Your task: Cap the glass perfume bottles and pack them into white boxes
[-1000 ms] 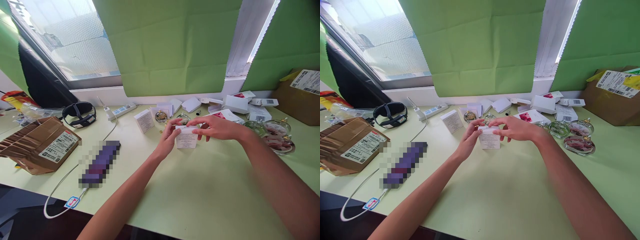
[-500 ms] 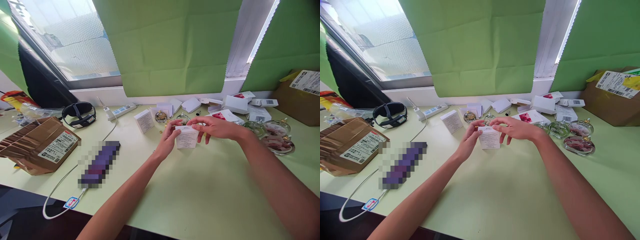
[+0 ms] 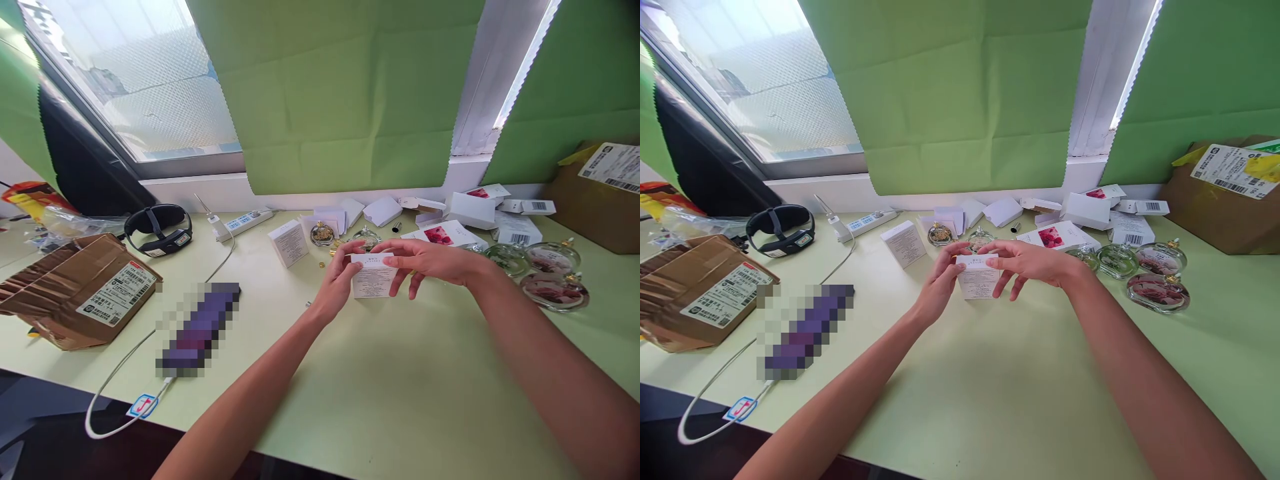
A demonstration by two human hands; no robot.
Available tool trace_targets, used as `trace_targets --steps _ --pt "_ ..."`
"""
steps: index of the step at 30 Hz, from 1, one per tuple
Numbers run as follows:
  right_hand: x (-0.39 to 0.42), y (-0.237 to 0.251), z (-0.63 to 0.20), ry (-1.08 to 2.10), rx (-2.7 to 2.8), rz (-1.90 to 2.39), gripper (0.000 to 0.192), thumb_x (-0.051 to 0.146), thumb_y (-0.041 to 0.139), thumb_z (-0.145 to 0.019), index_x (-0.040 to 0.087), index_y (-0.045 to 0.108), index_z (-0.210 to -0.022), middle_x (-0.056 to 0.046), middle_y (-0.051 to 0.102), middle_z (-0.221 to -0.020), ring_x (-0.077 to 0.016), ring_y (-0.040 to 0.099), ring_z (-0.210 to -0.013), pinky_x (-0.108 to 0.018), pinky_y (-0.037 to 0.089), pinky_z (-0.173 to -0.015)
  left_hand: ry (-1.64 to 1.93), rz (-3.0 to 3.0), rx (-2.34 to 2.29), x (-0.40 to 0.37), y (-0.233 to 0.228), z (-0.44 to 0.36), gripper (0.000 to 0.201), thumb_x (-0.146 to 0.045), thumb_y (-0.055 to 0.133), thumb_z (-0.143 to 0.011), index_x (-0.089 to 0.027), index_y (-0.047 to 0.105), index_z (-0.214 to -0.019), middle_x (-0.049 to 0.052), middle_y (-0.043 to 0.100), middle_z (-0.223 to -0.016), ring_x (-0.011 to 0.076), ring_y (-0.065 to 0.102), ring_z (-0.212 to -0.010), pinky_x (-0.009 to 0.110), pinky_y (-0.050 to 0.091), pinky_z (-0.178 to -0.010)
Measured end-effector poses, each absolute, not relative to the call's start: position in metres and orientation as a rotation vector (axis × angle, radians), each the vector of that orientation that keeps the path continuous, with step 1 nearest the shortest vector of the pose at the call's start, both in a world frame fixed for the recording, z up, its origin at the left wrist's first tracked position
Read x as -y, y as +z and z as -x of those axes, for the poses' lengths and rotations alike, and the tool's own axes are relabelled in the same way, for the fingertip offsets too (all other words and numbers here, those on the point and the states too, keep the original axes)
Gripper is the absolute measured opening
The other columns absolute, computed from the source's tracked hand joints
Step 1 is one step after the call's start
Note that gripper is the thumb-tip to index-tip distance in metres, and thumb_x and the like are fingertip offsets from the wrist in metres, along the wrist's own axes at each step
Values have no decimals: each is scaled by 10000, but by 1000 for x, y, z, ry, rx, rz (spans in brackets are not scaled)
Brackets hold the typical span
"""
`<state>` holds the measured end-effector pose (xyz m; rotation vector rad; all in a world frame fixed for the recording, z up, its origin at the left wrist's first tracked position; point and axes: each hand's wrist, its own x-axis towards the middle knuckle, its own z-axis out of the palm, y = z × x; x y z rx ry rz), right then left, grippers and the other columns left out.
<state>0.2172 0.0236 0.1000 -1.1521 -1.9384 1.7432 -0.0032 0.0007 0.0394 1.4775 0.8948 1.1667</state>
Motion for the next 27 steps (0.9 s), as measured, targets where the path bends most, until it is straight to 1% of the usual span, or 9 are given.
trace_targets --steps 6,13,17,18,20,22,23,25,27 --pt "-21 99 -209 1705 1914 1244 685 628 571 -900 265 394 -1453 -120 674 -1178 -234 758 -828 -301 618 -572 1182 -1441 -963 -2 40 3 331 -360 512 -950 -283 497 -1272 39 540 -1209 176 540 -1039 303 439 -885" --pt "-18 100 -206 1770 1888 1243 674 581 658 -855 304 435 -1427 -93 673 -1190 -222 752 -831 -268 593 -535 1197 -1442 -979 -1 39 1 299 -348 531 -940 -260 516 -1226 42 545 -1192 167 561 -992 286 449 -842" --pt "-20 99 -207 1784 1847 1273 735 578 684 -830 302 400 -1450 -93 675 -1168 -220 742 -825 -274 580 -545 1194 -1437 -973 -1 38 -1 294 -348 523 -942 -260 517 -1222 39 549 -1174 162 569 -963 282 453 -820" --pt "-20 98 -207 1779 1851 1277 752 580 684 -828 301 388 -1460 -89 680 -1142 -210 736 -806 -263 559 -529 1196 -1441 -975 -1 37 -1 300 -348 523 -940 -263 515 -1228 39 552 -1173 161 569 -955 281 455 -813" --pt "-21 96 -208 1741 1886 1282 757 588 675 -831 299 387 -1469 -65 688 -1040 -171 704 -729 -224 466 -465 1198 -1444 -984 -2 37 -1 322 -350 522 -936 -270 506 -1248 38 554 -1177 161 571 -945 283 460 -806" --pt "-22 94 -209 1664 1914 1289 723 604 661 -836 296 429 -1449 -32 667 -936 -128 639 -654 -209 354 -429 1197 -1429 -999 -2 37 -1 338 -352 520 -935 -275 501 -1263 40 548 -1195 163 575 -959 286 467 -817" --pt "-22 94 -210 1622 1912 1294 700 615 651 -838 296 457 -1430 -19 648 -902 -115 606 -633 -212 320 -430 1197 -1419 -1006 -1 37 -1 343 -354 521 -934 -275 502 -1267 42 545 -1202 166 577 -976 290 469 -832" --pt "-23 94 -211 1560 1889 1300 665 638 628 -842 295 495 -1396 -5 618 -873 -107 564 -627 -220 303 -449 1194 -1409 -1017 -1 37 -1 345 -363 527 -934 -272 509 -1267 45 544 -1207 172 576 -1010 299 468 -866" --pt "-22 95 -211 1540 1899 1304 658 649 616 -846 288 499 -1383 2 604 -840 -114 550 -632 -226 300 -460 1189 -1417 -1022 -1 38 0 350 -375 534 -935 -272 510 -1268 46 545 -1206 173 574 -1014 305 467 -879"
